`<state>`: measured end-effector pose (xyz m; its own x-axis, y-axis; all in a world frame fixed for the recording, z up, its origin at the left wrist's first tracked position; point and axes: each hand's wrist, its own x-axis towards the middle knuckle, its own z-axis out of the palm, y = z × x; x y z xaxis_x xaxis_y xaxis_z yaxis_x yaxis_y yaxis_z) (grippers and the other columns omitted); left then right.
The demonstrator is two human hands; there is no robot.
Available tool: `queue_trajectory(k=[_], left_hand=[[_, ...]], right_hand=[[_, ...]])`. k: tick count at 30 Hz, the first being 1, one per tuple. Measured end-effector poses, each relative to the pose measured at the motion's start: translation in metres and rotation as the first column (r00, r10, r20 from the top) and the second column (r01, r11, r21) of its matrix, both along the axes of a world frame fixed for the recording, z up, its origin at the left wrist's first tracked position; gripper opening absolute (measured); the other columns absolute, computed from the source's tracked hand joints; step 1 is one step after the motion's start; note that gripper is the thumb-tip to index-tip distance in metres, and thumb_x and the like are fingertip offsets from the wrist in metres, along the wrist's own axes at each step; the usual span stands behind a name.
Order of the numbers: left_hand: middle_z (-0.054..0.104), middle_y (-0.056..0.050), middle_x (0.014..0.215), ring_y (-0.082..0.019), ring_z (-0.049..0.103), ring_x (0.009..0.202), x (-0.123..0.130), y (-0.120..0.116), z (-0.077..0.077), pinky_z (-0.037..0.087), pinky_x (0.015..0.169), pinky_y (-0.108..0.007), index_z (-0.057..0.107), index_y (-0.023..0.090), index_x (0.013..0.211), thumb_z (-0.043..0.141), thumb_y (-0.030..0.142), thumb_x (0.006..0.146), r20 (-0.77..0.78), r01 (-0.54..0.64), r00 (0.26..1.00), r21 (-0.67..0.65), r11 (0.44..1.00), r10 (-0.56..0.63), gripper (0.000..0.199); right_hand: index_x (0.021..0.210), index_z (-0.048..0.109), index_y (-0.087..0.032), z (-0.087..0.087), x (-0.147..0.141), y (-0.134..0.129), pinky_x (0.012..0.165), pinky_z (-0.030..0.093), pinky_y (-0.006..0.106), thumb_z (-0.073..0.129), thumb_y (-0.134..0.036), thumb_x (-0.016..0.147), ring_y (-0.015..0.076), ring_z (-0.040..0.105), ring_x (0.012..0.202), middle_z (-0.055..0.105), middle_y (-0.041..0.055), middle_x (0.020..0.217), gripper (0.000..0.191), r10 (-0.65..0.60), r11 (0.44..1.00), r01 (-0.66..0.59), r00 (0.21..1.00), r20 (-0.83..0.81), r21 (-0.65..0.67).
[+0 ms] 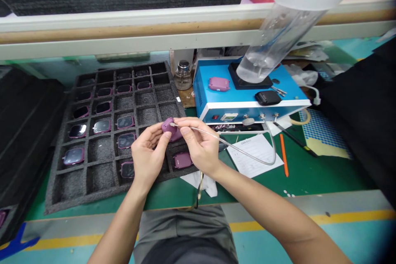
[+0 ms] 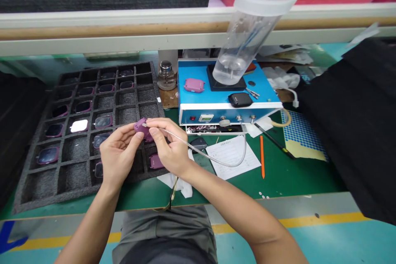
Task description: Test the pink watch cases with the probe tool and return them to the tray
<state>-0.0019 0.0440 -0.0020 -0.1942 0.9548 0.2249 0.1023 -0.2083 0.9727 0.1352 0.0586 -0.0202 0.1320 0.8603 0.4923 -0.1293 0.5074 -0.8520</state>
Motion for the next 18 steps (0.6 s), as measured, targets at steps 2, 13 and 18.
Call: queue_trajectory(k=[2,13,18], left_hand=[[0.082,-0.009,0.111,-0.019,0.08,0.098,0.0,-0.0001,-0.0004,0.065,0.093,-0.028,0.078,0.015,0.11,0.083,0.028,0.085,0.002,0.002,1.0,0.001,1.0,-0.002,0.028],[0.082,-0.009,0.111,-0.019,0.08,0.099,-0.0009,-0.0002,-0.0021,0.065,0.094,-0.029,0.078,0.016,0.111,0.083,0.028,0.086,0.004,0.011,1.0,0.007,1.0,-0.011,0.028],[0.082,-0.01,0.112,-0.02,0.08,0.099,-0.0009,0.0005,-0.0025,0.064,0.094,-0.029,0.078,0.016,0.112,0.083,0.03,0.086,0.001,0.018,1.0,0.007,1.0,-0.018,0.029]], right_hand=[[0.102,0.077,-0.025,0.0001,0.0001,0.0,0.092,0.066,0.034,0.065,-0.027,0.1,0.0182,0.076,0.106,0.079,0.0053,0.108,0.012,-0.008,1.0,0.008,1.0,0.01,-0.005],[0.102,0.077,-0.026,0.0004,-0.0003,-0.0004,0.091,0.065,0.033,0.065,-0.025,0.1,0.0179,0.076,0.105,0.078,0.0056,0.108,0.013,0.0,1.0,0.0,1.0,-0.004,-0.006],[0.103,0.077,-0.026,0.0,-0.0004,-0.0005,0.093,0.064,0.032,0.064,-0.024,0.101,0.0173,0.075,0.105,0.078,0.0051,0.108,0.013,0.006,1.0,-0.006,1.0,-0.012,-0.005]])
